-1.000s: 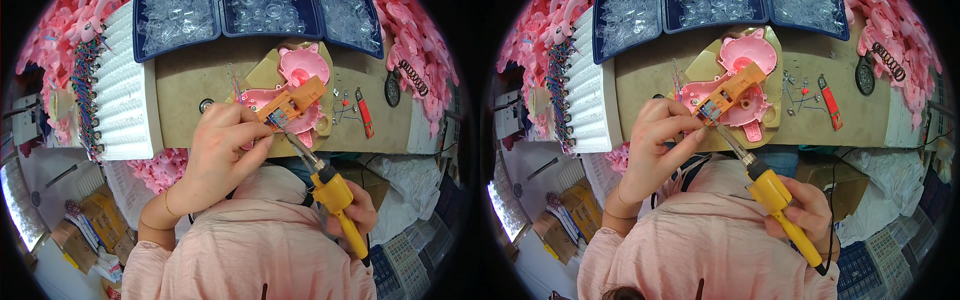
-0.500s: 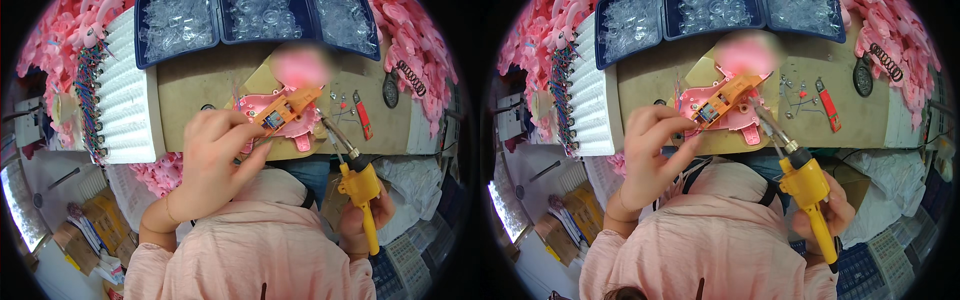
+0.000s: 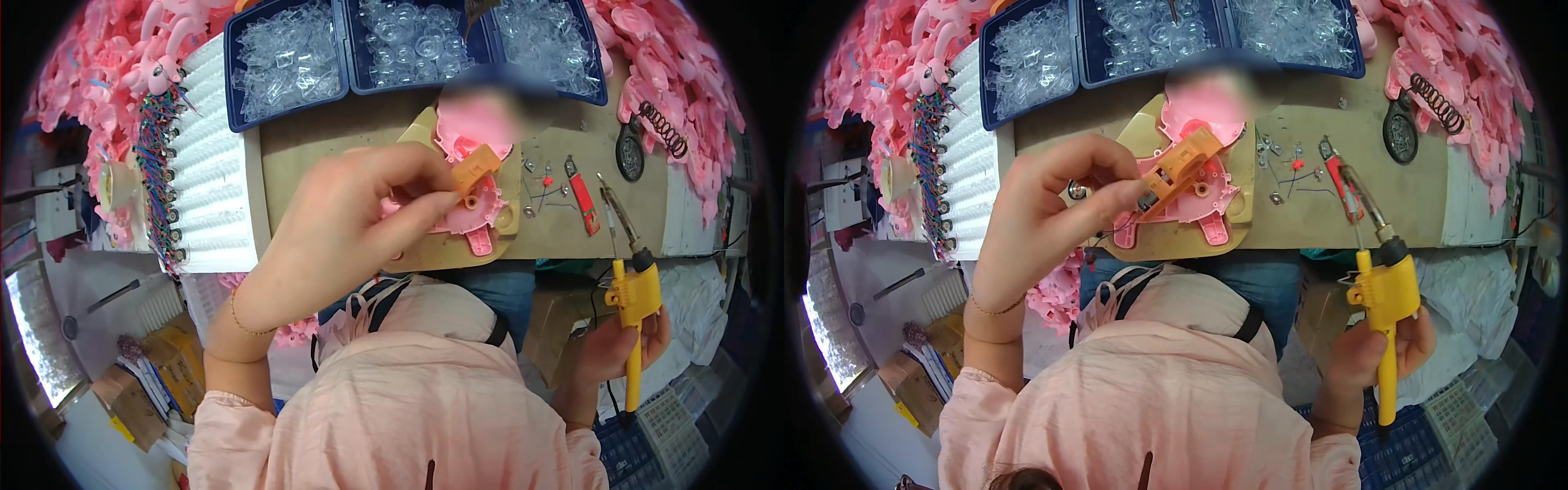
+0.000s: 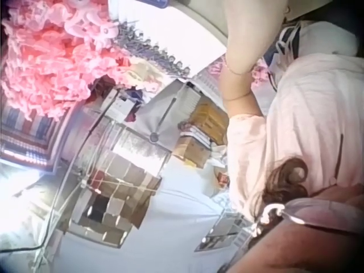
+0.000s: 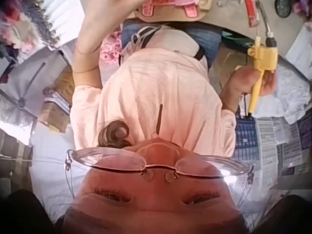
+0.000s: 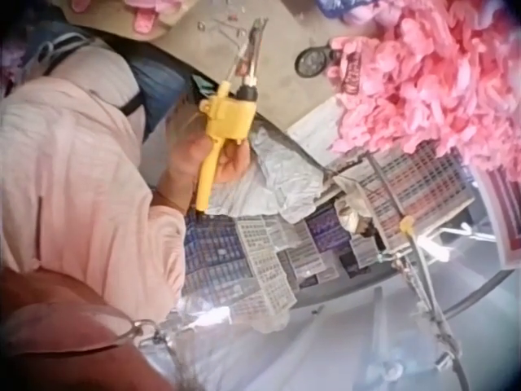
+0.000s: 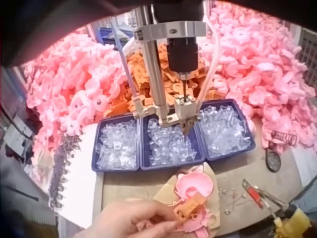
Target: Assembling the internal electronic and mechanical parts of a pink plastic toy unicorn, then securing the shell with an electric screwdriver.
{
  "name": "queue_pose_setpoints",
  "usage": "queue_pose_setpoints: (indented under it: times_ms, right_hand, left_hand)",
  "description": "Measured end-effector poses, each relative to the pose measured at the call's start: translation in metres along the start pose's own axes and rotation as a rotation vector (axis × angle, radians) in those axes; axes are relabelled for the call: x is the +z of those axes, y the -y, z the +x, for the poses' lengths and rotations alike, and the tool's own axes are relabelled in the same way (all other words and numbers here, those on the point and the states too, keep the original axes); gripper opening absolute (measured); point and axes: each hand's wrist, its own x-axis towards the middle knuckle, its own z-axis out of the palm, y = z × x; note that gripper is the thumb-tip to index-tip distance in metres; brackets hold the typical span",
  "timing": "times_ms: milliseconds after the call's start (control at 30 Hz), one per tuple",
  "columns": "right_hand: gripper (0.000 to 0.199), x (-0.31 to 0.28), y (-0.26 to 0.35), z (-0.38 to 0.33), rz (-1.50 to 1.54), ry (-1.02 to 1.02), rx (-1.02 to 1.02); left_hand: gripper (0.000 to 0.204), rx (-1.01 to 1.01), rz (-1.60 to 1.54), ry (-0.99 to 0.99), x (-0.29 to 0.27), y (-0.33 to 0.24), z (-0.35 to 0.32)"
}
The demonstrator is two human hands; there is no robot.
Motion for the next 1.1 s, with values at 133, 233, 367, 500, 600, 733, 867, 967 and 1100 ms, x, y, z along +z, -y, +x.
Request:
queue_pose_setpoints:
  times_ms: [133, 233, 367, 500, 600, 733, 867, 967, 1100]
  right_hand:
    - [0.043, 0.000, -0.006, 0.010, 0.077, 0.043, 0.021]
    - [0.043, 0.002, -0.006, 0.007, 0.069, 0.038, 0.023]
    - [0.046, 0.007, -0.005, 0.005, 0.069, 0.074, 0.037]
    - [0.050, 0.025, 0.009, 0.003, 0.048, 0.159, 0.131]
    - [0.051, 0.038, 0.021, 0.006, 0.144, 0.318, 0.130]
    - [0.056, 0.031, 0.023, -0.001, 0.200, 0.472, 0.133]
    - [0.057, 0.029, 0.022, -0.002, 0.312, 0.675, 0.162]
    - [0.058, 0.029, 0.019, -0.001, 0.294, 0.750, 0.135]
    - [0.056, 0.014, 0.023, 0.003, 0.218, 0.910, 0.386]
  left_hand:
    - [0.015, 0.715, 0.752, -0.113, 0.013, -0.001, 0.012]
    - [0.013, 0.522, 0.754, 0.007, 0.013, 0.008, 0.019]
    - [0.013, 0.360, 0.473, -0.201, -0.008, 0.035, 0.013]
    - [0.011, 0.447, 0.545, -0.326, 0.011, 0.038, -0.013]
    - [0.009, 0.457, 0.442, -0.314, 0.029, 0.040, -0.012]
    - [0.006, 0.339, 0.341, -0.371, 0.033, 0.046, -0.009]
    - [0.007, 0.368, 0.373, -0.323, 0.028, 0.052, -0.010]
    - [0.007, 0.368, 0.389, -0.284, 0.026, 0.051, -0.010]
    - [0.008, 0.343, 0.409, -0.253, 0.022, 0.050, -0.008]
